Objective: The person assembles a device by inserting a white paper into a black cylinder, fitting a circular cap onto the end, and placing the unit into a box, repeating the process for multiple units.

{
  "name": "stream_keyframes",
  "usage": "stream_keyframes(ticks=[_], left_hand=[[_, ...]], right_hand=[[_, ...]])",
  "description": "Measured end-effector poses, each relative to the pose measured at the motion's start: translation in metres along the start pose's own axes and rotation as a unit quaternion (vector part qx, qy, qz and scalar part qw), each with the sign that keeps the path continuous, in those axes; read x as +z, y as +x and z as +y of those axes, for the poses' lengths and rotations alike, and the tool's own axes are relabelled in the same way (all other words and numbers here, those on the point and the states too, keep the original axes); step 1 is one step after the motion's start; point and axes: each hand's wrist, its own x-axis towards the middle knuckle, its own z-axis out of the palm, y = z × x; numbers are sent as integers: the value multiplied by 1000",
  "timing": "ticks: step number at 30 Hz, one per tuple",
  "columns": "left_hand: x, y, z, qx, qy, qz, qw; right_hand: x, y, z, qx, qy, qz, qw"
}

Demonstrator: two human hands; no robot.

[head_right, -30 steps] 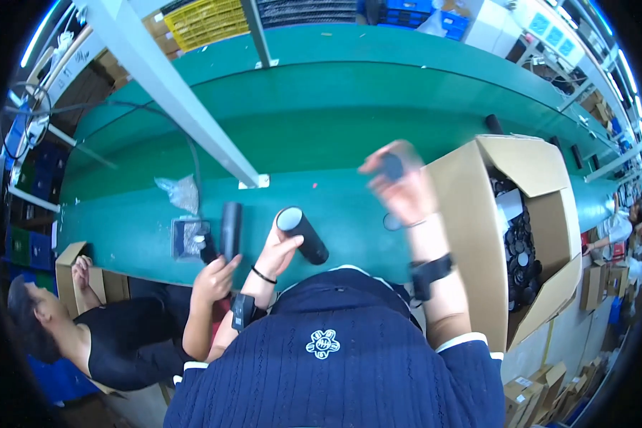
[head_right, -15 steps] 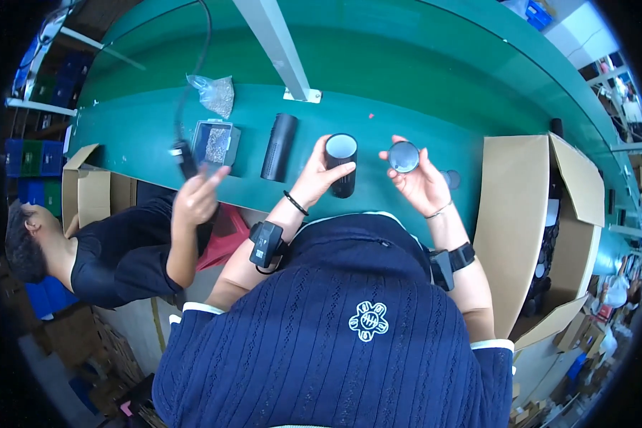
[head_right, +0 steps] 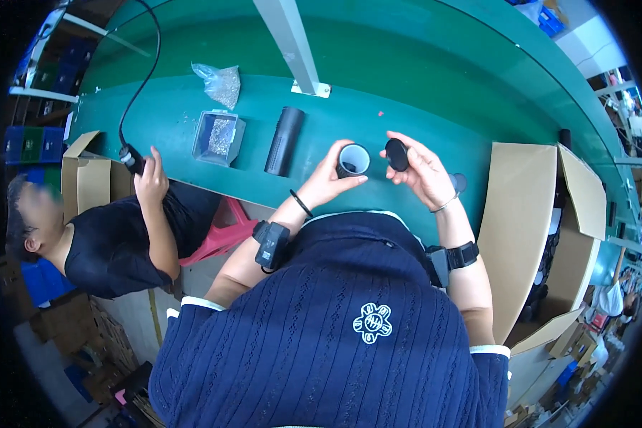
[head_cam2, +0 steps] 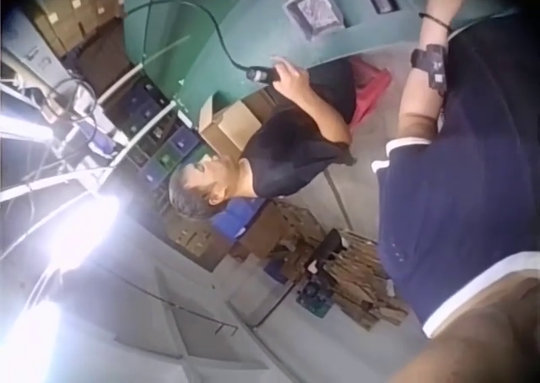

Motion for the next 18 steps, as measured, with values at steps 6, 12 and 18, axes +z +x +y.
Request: stream_keyframes(ticks=[6,12,18], left_hand=[[3,2,1,107,270,31,957],[9,4,-6,108,238,48,964],[6,1,10,114,266,9,957]], right_hand=[[17,11,-14,-38,-350,-36,935],[35,20,-4,-145,-599,-46,787],[32,21,0,-152,-627,-35,764]])
